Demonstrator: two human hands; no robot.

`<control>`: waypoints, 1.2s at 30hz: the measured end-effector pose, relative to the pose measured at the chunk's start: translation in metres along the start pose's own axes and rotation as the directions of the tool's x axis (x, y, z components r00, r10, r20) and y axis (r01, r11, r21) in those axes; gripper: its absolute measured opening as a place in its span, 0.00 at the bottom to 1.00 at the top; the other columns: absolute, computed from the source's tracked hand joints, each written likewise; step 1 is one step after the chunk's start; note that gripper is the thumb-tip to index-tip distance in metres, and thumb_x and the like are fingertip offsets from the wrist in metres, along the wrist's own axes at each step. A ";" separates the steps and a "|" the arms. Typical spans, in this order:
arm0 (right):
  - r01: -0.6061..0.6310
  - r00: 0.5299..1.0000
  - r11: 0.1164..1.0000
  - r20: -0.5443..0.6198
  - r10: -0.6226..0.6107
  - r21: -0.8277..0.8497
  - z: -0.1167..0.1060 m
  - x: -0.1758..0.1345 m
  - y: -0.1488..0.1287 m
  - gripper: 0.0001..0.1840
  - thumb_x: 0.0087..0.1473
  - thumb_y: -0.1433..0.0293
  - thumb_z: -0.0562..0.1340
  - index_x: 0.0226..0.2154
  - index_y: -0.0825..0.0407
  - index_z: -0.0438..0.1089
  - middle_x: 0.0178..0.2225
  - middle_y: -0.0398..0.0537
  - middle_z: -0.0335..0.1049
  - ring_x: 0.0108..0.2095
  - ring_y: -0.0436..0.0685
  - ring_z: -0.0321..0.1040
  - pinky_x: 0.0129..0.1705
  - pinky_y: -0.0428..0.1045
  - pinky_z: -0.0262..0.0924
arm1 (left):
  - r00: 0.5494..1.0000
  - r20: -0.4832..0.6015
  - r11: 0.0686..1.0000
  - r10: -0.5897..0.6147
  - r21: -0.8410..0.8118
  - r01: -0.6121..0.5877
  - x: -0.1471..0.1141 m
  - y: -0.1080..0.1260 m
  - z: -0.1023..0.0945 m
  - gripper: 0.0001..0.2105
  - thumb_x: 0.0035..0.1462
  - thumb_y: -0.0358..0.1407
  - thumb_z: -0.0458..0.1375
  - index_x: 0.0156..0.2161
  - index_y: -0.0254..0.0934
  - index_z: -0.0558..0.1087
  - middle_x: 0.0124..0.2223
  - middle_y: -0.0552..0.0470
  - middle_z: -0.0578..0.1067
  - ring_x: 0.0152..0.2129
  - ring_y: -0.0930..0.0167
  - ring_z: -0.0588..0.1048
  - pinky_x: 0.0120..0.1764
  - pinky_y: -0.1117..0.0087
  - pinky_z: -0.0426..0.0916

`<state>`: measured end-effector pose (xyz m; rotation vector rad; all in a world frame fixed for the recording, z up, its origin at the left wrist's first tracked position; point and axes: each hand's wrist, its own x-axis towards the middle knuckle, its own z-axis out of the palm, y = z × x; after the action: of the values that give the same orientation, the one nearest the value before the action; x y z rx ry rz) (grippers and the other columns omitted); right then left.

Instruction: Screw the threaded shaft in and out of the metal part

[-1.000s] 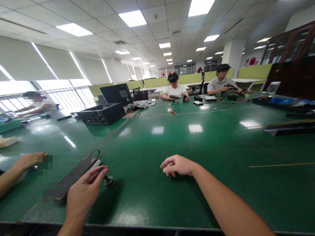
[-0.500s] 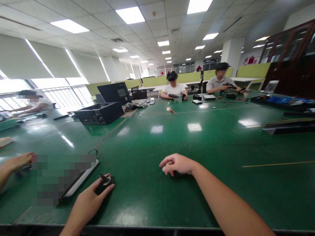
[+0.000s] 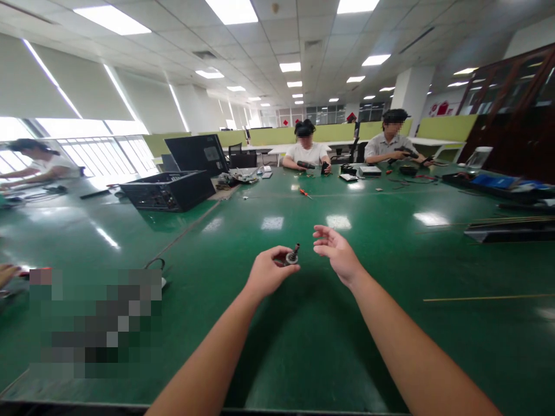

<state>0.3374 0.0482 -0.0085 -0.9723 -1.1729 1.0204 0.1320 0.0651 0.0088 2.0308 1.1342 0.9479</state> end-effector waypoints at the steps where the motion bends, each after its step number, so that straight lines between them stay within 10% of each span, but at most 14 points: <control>1: 0.052 0.998 0.997 -0.033 -0.054 -0.049 -0.003 0.002 0.002 0.30 0.44 0.66 0.66 0.52 0.49 0.65 0.50 0.50 0.66 0.43 0.56 0.65 0.40 0.48 0.60 | 1.000 0.015 1.000 0.019 0.004 -0.019 0.011 -0.003 0.012 0.14 0.44 0.38 0.67 0.39 0.36 0.78 0.35 0.50 0.80 0.32 0.66 0.77 0.38 0.66 0.72; 10: 0.002 1.000 0.971 -0.023 -0.008 -0.238 -0.022 -0.001 0.059 0.25 0.61 0.54 0.54 0.54 0.51 0.65 0.49 0.53 0.68 0.45 0.59 0.66 0.43 0.51 0.61 | 0.978 0.161 0.990 0.133 -0.063 -0.124 0.030 -0.039 0.047 0.14 0.39 0.35 0.72 0.36 0.40 0.81 0.34 0.52 0.75 0.32 0.68 0.74 0.37 0.69 0.67; 16: -0.082 0.993 0.946 0.060 0.106 -0.314 -0.023 -0.003 0.055 0.19 0.56 0.58 0.61 0.45 0.52 0.72 0.33 0.49 0.72 0.32 0.57 0.67 0.37 0.51 0.62 | 0.990 0.122 0.991 0.073 -0.119 -0.058 0.033 -0.045 0.050 0.16 0.43 0.32 0.70 0.41 0.41 0.80 0.37 0.50 0.74 0.34 0.67 0.74 0.37 0.69 0.68; 36: -0.029 0.992 0.867 0.092 0.086 -0.497 -0.016 -0.007 0.047 0.10 0.53 0.67 0.63 0.38 0.51 0.76 0.36 0.48 0.78 0.37 0.58 0.73 0.43 0.52 0.65 | 0.996 0.028 0.989 0.085 -0.123 -0.081 0.032 -0.044 0.052 0.15 0.42 0.26 0.69 0.39 0.38 0.79 0.38 0.50 0.75 0.34 0.69 0.75 0.35 0.71 0.68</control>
<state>0.3477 0.0530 -0.0578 -1.3732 -1.5510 0.8396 0.1676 0.1037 -0.0454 2.0009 0.9571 0.9965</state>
